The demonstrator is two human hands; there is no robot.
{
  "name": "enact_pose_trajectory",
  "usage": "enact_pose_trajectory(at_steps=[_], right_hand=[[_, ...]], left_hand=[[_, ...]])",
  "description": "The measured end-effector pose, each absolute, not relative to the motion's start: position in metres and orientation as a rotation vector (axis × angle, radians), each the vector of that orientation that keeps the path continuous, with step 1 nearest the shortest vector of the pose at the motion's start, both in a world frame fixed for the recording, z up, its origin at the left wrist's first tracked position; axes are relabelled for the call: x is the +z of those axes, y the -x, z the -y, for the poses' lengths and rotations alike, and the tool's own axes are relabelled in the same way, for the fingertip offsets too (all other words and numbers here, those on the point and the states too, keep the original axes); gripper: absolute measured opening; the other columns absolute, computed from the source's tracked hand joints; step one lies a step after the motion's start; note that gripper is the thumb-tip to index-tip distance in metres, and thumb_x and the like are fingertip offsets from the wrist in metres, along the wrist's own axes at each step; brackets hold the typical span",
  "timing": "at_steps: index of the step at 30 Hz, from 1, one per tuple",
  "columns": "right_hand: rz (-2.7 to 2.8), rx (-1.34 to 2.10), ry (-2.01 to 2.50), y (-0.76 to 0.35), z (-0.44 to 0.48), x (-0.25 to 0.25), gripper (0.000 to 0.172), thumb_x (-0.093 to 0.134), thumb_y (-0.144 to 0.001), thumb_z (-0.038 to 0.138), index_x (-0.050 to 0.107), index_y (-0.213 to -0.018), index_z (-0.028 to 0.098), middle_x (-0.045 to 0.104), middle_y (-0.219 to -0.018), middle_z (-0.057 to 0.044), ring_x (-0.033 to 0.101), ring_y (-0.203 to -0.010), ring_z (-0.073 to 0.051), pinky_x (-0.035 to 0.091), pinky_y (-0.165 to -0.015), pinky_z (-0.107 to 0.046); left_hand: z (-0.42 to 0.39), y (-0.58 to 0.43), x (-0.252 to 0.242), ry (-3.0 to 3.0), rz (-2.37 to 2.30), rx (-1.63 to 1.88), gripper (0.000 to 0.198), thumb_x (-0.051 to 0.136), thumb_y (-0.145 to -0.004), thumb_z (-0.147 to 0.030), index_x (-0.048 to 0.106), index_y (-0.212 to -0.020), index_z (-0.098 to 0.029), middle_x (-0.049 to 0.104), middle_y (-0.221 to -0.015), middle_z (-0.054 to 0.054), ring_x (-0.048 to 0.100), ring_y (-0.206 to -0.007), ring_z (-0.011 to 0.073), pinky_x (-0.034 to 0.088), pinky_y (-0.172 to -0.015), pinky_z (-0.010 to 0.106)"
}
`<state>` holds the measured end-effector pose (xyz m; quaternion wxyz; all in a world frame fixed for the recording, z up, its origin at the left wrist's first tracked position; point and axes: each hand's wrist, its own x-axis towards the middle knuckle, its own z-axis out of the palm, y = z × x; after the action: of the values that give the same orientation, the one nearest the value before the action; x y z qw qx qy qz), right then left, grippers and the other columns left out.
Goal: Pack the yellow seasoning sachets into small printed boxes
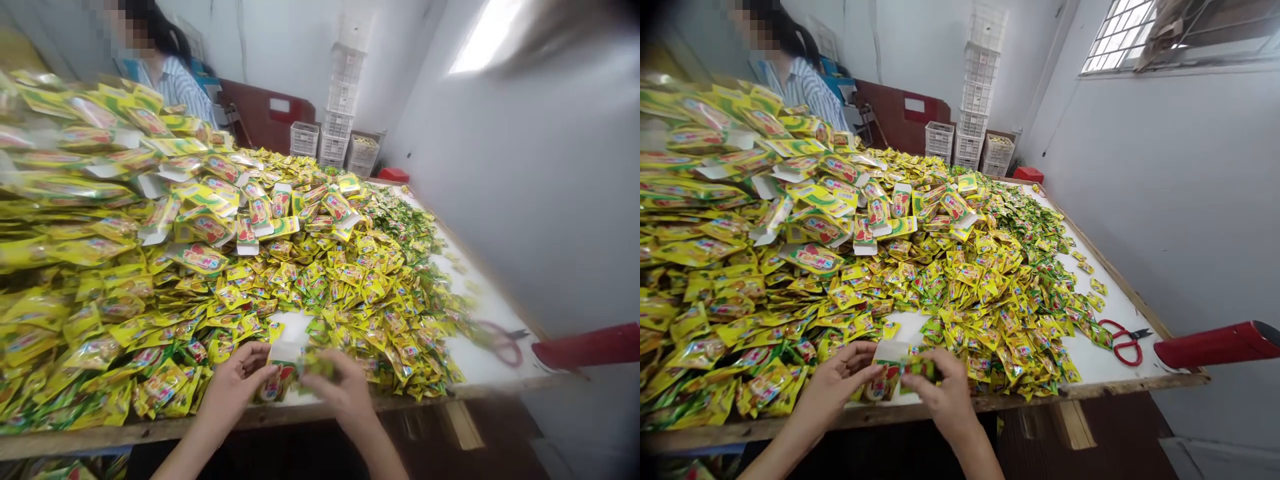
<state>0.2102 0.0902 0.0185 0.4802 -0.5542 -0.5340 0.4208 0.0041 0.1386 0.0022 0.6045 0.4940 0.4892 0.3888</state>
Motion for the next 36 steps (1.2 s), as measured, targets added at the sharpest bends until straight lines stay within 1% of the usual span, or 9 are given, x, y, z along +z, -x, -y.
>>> enact_pose_trajectory(at_steps=[2,5,8,14,18,22,27,32,36], right_hand=[[1.262,0.839,1.361,-0.212,-0.099,0.034,0.017,0.073,-0.081,0.032,0.072,-0.096,0.024,0.068,-0.086,-0.003,0.06,-0.078,-0.02,0.045,-0.071,-0.03],[1.481,0.62,1.288,-0.203,-0.111,0.044,0.014,0.071,-0.083,0.027,0.071,-0.097,0.025,0.067,-0.09,-0.004,0.059,-0.087,-0.022,0.046,-0.079,-0.033],[1.673,0.539,1.238,-0.192,-0.113,0.042,0.013,0.069,-0.084,0.023,0.071,-0.097,0.025,0.065,-0.091,-0.005,0.058,-0.088,-0.022,0.047,-0.08,-0.034],[1.639,0.486,1.115,-0.185,-0.103,0.045,0.019,0.063,-0.088,0.017,0.063,-0.106,0.023,0.065,-0.098,-0.005,0.059,-0.092,-0.02,0.047,-0.084,-0.033],[1.845,0.52,1.201,-0.185,-0.109,0.043,0.015,0.063,-0.089,0.018,0.064,-0.102,0.023,0.065,-0.093,-0.003,0.057,-0.088,-0.019,0.045,-0.08,-0.031],[2.111,0.45,1.368,-0.187,-0.108,0.048,0.019,0.061,-0.088,0.013,0.065,-0.103,0.024,0.06,-0.092,-0.004,0.053,-0.089,-0.02,0.042,-0.076,-0.03],[2.369,0.331,1.549,-0.187,-0.101,0.072,0.014,0.065,-0.079,0.009,0.064,-0.087,0.02,0.056,-0.091,-0.005,0.052,-0.083,-0.021,0.04,-0.068,-0.028],[2.367,0.395,1.467,-0.19,-0.102,0.076,0.027,0.065,-0.077,0.008,0.058,-0.101,0.019,0.059,-0.093,-0.005,0.054,-0.082,-0.019,0.039,-0.068,-0.026],[2.293,0.289,1.462,-0.192,-0.109,0.054,0.012,0.063,-0.081,0.01,0.06,-0.086,0.02,0.059,-0.085,-0.003,0.052,-0.078,-0.018,0.036,-0.067,-0.027]], left_hand=[[-0.132,-0.012,0.001,-1.122,-1.095,0.913,0.023,0.076,-0.073,-0.028,0.07,-0.094,-0.022,0.075,-0.098,0.008,0.069,-0.096,0.0256,0.054,-0.086,0.034],[-0.125,-0.023,-0.002,-1.111,-1.075,0.962,0.019,0.076,-0.073,-0.026,0.07,-0.091,-0.022,0.075,-0.094,0.006,0.069,-0.093,0.0248,0.055,-0.083,0.033],[-0.122,-0.027,-0.006,-1.085,-1.071,1.0,0.02,0.075,-0.074,-0.025,0.068,-0.093,-0.023,0.074,-0.095,0.004,0.069,-0.093,0.0235,0.055,-0.084,0.032],[-0.12,-0.016,-0.011,-1.02,-0.963,0.981,0.023,0.073,-0.078,-0.026,0.063,-0.098,-0.022,0.075,-0.096,0.003,0.069,-0.094,0.0211,0.054,-0.082,0.03],[-0.116,-0.012,-0.011,-0.95,-0.973,0.973,0.032,0.075,-0.076,-0.024,0.06,-0.104,-0.023,0.076,-0.094,0.002,0.07,-0.093,0.0211,0.055,-0.08,0.03],[-0.11,-0.015,-0.008,-1.012,-0.953,0.982,0.028,0.073,-0.077,-0.024,0.063,-0.104,-0.022,0.074,-0.106,0.005,0.069,-0.1,0.0228,0.054,-0.088,0.034],[-0.106,-0.019,-0.009,-1.095,-1.018,0.965,0.035,0.073,-0.077,-0.029,0.066,-0.11,-0.021,0.072,-0.113,0.008,0.067,-0.105,0.0273,0.053,-0.091,0.038],[-0.104,-0.018,-0.009,-1.188,-1.019,0.924,0.029,0.071,-0.079,-0.034,0.072,-0.106,-0.022,0.075,-0.107,0.006,0.069,-0.098,0.0255,0.054,-0.087,0.033],[-0.105,-0.017,-0.005,-1.191,-1.016,0.935,0.026,0.072,-0.079,-0.034,0.074,-0.101,-0.021,0.076,-0.101,0.006,0.069,-0.095,0.0252,0.054,-0.084,0.032]])
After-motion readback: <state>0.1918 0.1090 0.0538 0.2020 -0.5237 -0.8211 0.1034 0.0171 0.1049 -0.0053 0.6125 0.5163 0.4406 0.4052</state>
